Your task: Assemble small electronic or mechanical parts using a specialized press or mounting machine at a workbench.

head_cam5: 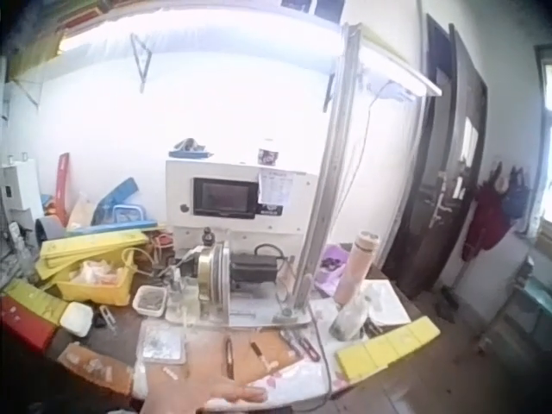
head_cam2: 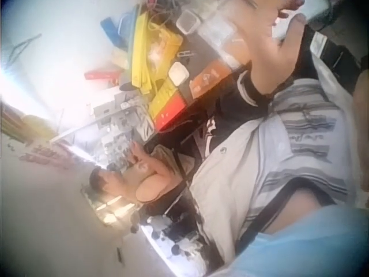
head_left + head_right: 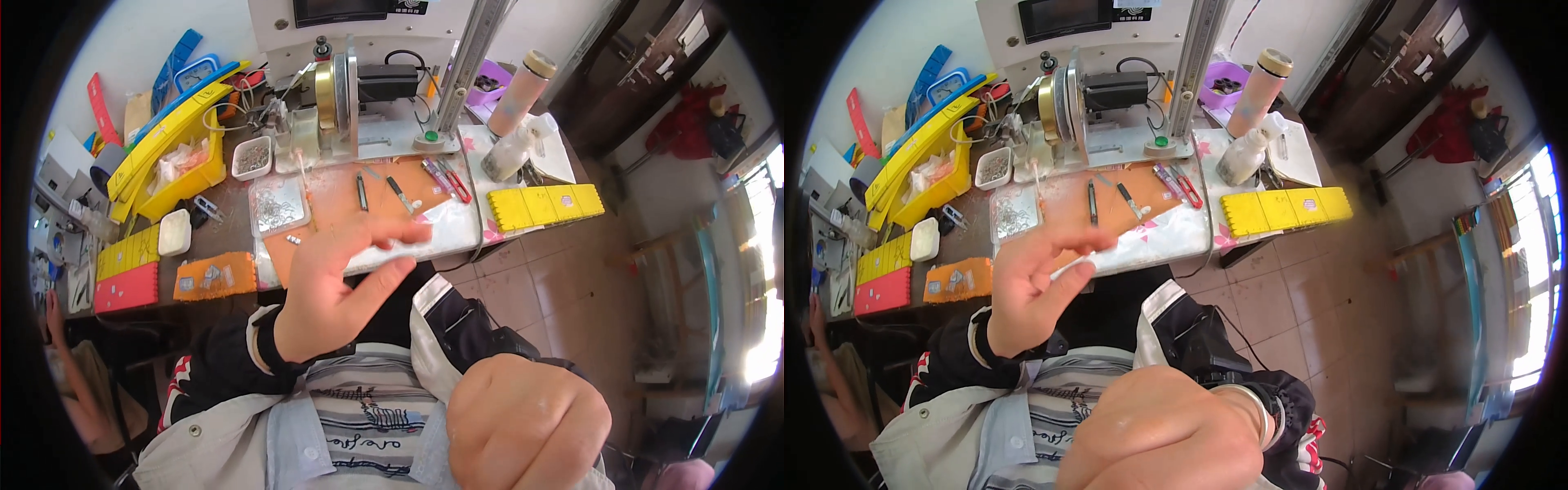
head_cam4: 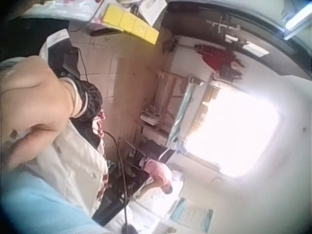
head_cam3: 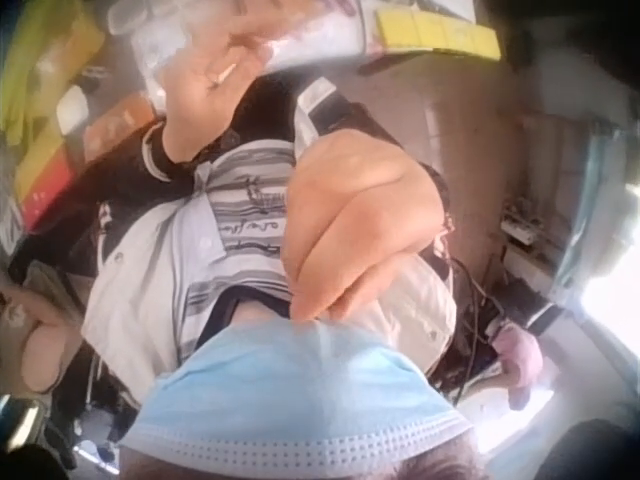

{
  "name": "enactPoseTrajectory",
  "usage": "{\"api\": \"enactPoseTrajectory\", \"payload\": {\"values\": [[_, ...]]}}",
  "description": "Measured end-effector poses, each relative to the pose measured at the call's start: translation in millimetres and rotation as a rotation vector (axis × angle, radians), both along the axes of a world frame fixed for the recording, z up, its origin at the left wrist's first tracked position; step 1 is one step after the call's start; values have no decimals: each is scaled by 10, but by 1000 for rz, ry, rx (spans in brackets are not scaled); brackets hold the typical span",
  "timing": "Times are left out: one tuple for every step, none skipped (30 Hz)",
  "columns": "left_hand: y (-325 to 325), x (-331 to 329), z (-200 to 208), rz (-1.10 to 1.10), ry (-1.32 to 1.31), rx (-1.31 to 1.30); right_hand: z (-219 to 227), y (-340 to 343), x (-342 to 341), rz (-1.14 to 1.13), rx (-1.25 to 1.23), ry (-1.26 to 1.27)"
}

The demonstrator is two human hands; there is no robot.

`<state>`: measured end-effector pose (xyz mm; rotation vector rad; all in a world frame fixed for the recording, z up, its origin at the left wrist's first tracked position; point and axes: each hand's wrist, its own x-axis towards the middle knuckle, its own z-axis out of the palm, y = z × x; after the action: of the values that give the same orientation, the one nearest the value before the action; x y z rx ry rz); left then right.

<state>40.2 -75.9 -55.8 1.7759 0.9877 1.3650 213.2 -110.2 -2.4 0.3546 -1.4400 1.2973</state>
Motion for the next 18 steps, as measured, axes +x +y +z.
{"api": "enactPoseTrajectory", "payload": {"values": [[10,57,-64,-56,-169,-67,43,-124,-3,-43,-163,17],[4,93,-42,-57,-166,-62,57,-155,10,-43,-158,19],[8,125,-15,-157,-356,-203,75,-162,22,31,-114,48],[-2,146,-2,-254,-545,-345,86,-159,37,110,-71,77],[-12,157,11,-249,-542,-339,121,-106,60,116,-66,80],[-19,157,25,-306,-595,-384,171,-20,87,148,36,83],[-35,166,32,-368,-650,-430,198,6,115,174,139,83],[-56,170,39,-429,-705,-473,155,-5,132,181,145,84],[-85,171,38,-424,-703,-462,57,-5,149,145,244,80],[-62,290,137,-499,-732,-514,73,-76,259,43,358,57],[-138,216,75,-446,-771,-537,-149,-102,282,105,365,84],[-151,250,125,-468,-764,-520,-261,-243,423,236,323,-133],[-177,265,140,-440,-757,-551,-257,-249,476,384,280,-347],[-205,278,152,-412,-750,-582,-224,-214,521,390,307,-351],[-230,272,156,-434,-782,-588,-147,-200,549,397,336,-364],[-196,286,146,-444,-780,-580,-63,-196,572,391,349,-379],[-215,279,131,-471,-794,-600,22,-233,572,394,353,-389],[-228,271,112,-499,-811,-626,98,-262,575,395,350,-399]]}}
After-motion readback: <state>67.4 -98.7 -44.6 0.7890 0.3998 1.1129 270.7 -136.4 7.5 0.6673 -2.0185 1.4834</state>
